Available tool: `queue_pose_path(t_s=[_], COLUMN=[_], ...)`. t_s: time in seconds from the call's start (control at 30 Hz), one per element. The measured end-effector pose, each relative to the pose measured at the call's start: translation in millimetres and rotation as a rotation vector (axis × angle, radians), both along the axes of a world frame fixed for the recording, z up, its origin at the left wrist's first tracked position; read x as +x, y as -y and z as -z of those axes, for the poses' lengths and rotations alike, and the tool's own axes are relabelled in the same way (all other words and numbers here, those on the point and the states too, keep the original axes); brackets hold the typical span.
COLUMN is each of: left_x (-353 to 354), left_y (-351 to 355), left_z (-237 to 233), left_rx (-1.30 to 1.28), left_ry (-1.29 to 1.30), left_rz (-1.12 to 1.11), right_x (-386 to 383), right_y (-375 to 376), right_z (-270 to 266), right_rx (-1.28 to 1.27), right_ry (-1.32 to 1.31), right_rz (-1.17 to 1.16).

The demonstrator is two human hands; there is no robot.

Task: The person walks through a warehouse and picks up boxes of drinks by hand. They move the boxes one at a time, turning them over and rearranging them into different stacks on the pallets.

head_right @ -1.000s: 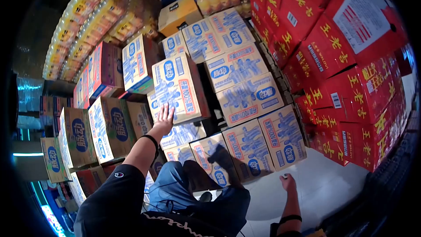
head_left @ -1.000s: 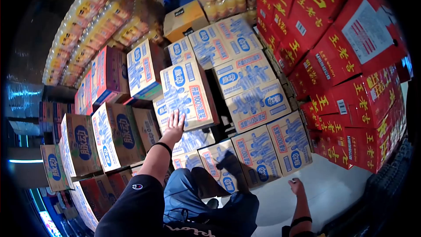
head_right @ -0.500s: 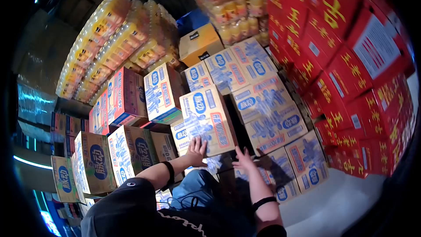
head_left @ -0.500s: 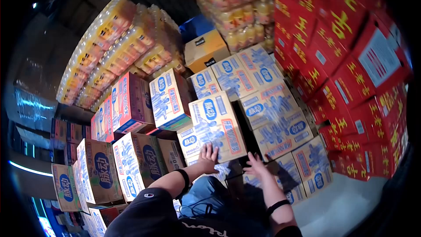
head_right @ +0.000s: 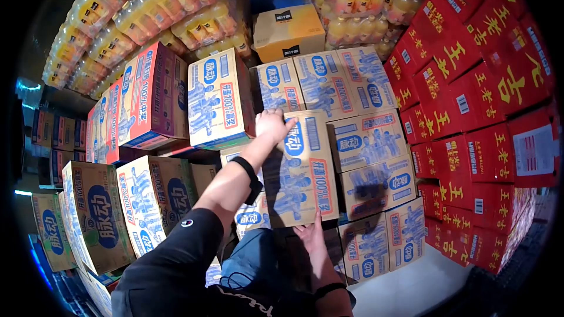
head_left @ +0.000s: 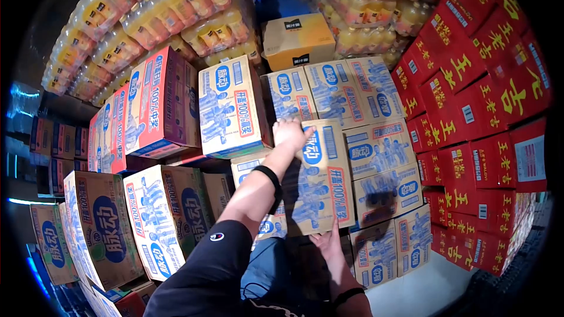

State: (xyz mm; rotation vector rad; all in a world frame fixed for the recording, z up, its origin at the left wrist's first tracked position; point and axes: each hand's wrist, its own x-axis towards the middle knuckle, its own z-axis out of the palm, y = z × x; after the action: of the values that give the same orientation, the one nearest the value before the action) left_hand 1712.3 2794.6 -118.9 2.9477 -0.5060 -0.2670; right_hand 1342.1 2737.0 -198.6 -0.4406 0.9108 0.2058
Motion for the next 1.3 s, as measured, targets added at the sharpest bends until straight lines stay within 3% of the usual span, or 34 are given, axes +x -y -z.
queue_pose_path(t_s=[0.07, 0.1, 0.13, 0.2, 0.27, 0.33, 0.47, 0.53, 0.57, 0.6, 0.63, 0.67, 0.77, 0.87, 0.93, 0.97, 1.07, 1.13, 1.17, 1.3], left_x=[-16, -28, -40, -69, -91, -97, -50, 2, 28, 50, 54, 56, 61, 56, 56, 52, 53, 55, 57, 65], left_y=[7, 9, 10, 9, 7, 3, -7, -14, -23, -36, -47, -60, -101, -125, -134, -133, -137, -141, -142, -147], left_z=[-12, -19, -28, -56, -80, -96, -82, -63, -36, -29, -10, -15, 18, 12, 17, 5, -11, -19, -17, -21], left_rx=[0.005, -0.021, -0.048, -0.12, -0.189, -0.181, -0.127, -0.002, -0.046, -0.101, -0.187, -0.15, -0.265, -0.179, -0.235, -0.193, -0.177, -0.138, -0.188, -0.179], left_ry=[0.051, 0.094, 0.138, 0.197, 0.286, 0.213, 0.268, 0.106, 0.181, 0.022, 0.236, 0.203, 0.093, 0.115, 0.079, 0.036, -0.079, -0.131, -0.135, -0.193], left_rz=[-0.021, -0.013, 0.0, 0.074, 0.157, 0.195, 0.222, 0.153, 0.122, 0.13, 0.155, 0.159, 0.099, 0.303, 0.322, 0.346, 0.422, 0.485, 0.482, 0.492], right_x=[-1, -1, -21, -25, -24, -19, 27, 55, 80, 118, 151, 184, 269, 302, 303, 292, 291, 288, 302, 334], right_y=[-14, -14, -5, -4, -4, -4, 0, 6, 7, 3, -5, -13, -15, 2, 13, 24, 19, 22, 15, 20], right_z=[21, 4, 22, 9, -6, -16, -32, -15, -15, -24, -35, -53, -31, -24, -8, 8, -42, -18, -15, 34], right_rx=[0.028, -0.037, -0.007, 0.057, -0.035, -0.087, -0.095, -0.027, -0.023, -0.018, -0.068, -0.117, -0.124, -0.262, -0.255, -0.245, -0.575, -0.601, -0.655, -0.728], right_ry=[0.08, 0.128, 0.204, 0.25, 0.279, 0.276, 0.327, 0.303, 0.202, 0.108, 0.159, 0.205, 0.102, 0.109, 0.104, 0.133, -0.12, 0.048, -0.043, 0.075], right_rz=[0.091, 0.096, 0.027, 0.185, 0.278, 0.322, 0.265, 0.174, 0.119, 0.065, -0.009, -0.076, -0.157, -0.306, -0.34, -0.193, 0.008, -0.133, -0.06, -0.082])
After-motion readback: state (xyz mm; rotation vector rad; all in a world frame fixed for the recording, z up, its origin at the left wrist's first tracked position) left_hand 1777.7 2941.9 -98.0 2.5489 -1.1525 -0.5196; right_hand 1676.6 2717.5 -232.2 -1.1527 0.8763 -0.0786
